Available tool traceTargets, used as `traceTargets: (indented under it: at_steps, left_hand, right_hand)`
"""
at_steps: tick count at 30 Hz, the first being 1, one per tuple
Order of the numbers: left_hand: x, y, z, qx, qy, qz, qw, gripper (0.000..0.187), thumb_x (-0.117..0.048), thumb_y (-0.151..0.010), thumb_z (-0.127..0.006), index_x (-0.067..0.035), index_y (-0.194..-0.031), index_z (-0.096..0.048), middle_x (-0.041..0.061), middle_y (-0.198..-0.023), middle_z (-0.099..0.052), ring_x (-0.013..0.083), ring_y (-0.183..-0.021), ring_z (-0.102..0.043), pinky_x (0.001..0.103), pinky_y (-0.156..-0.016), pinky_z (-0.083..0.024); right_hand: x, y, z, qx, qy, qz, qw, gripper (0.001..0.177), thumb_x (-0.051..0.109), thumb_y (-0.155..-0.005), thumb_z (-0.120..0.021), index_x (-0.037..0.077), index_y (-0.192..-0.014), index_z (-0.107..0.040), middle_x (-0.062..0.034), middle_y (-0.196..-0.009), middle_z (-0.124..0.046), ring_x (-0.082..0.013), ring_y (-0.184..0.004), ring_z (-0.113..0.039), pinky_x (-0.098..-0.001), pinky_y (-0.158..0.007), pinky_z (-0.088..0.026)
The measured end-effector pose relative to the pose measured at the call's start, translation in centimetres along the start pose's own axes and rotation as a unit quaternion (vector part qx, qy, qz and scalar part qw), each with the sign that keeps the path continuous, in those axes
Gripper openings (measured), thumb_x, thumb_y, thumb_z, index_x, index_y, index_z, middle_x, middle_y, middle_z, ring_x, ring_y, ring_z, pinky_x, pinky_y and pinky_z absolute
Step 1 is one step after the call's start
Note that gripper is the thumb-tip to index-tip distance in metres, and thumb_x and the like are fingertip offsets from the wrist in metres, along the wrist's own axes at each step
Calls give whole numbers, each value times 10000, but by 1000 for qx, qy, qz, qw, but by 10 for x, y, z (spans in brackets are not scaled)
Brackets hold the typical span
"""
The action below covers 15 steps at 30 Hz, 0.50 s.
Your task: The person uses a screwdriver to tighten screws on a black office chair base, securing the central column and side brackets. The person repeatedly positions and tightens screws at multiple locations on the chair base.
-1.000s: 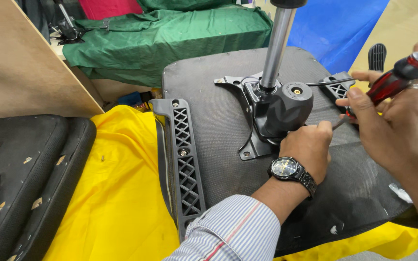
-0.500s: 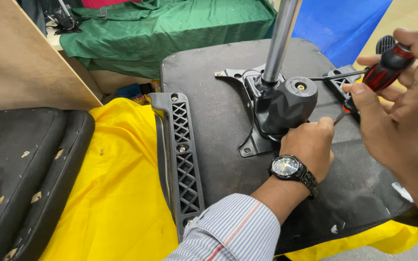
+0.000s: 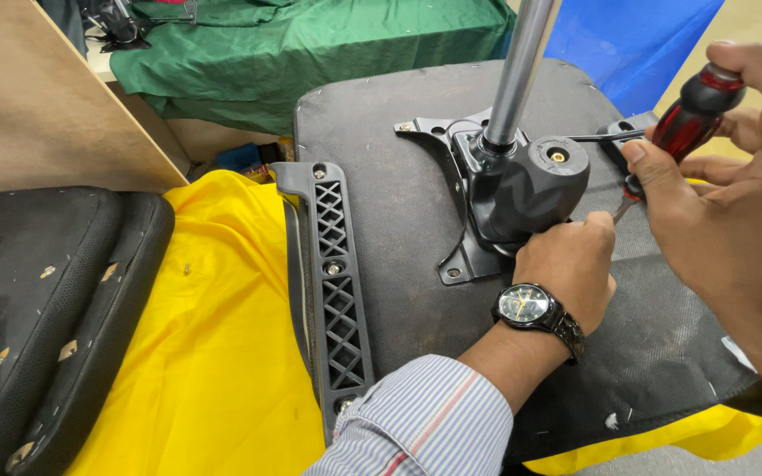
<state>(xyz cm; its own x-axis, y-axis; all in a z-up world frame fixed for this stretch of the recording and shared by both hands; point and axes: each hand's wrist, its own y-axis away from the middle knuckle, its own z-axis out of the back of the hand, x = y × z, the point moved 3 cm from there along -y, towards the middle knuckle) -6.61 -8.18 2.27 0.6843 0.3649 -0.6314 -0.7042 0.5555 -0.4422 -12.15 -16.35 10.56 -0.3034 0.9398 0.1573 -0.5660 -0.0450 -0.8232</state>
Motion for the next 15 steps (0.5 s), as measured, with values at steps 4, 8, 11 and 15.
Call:
traceTargets:
  at_steps: [4,8,11,15]
  left_hand:
    - [-3,-1,3,14,-9,11,1000,169,-46,-812,-681,-16,-971,-634,198,-866,-740,398,-840,-734,504,-766,-583]
    - [-4,-2,3,22,-3,20,1000,146,-45,-798,-686,-15,-935,-645,197,-839,-738,387,-815,-740,486,-746,-595]
    - [-2,-2,1,6,-2,13,1000,137,-30,-796,-666,-17,-932,-651,192,-825,-738,388,-788,-741,493,-724,-595]
    - [-1,-3,-1,-18,5,7,1000,130,-46,-792,-653,-20,-919,-657,198,-814,-736,401,-769,-734,507,-713,-591]
  right_hand:
    - [-1,-1,1,-14,41,15,999,624,-66,-1072,-774,-30,-1509,-331,-284,-1218,-604,-298,-1093,-721,-290,-775,-645]
    - [-4,-1,3,-16,41,-27,999,666,-68,-1044,-767,-22,-1538,-322,-302,-1283,-594,-318,-1033,-739,-304,-735,-629]
    - [-4,5,3,-6,-2,-33,999,626,-81,-1101,-712,-4,-1555,-288,-273,-1238,-636,-299,-1022,-747,-290,-792,-636]
    - [-7,9,1,0,-4,-74,997,643,-91,-1097,-693,13,-1581,-283,-267,-1258,-690,-318,-1041,-756,-329,-771,-625]
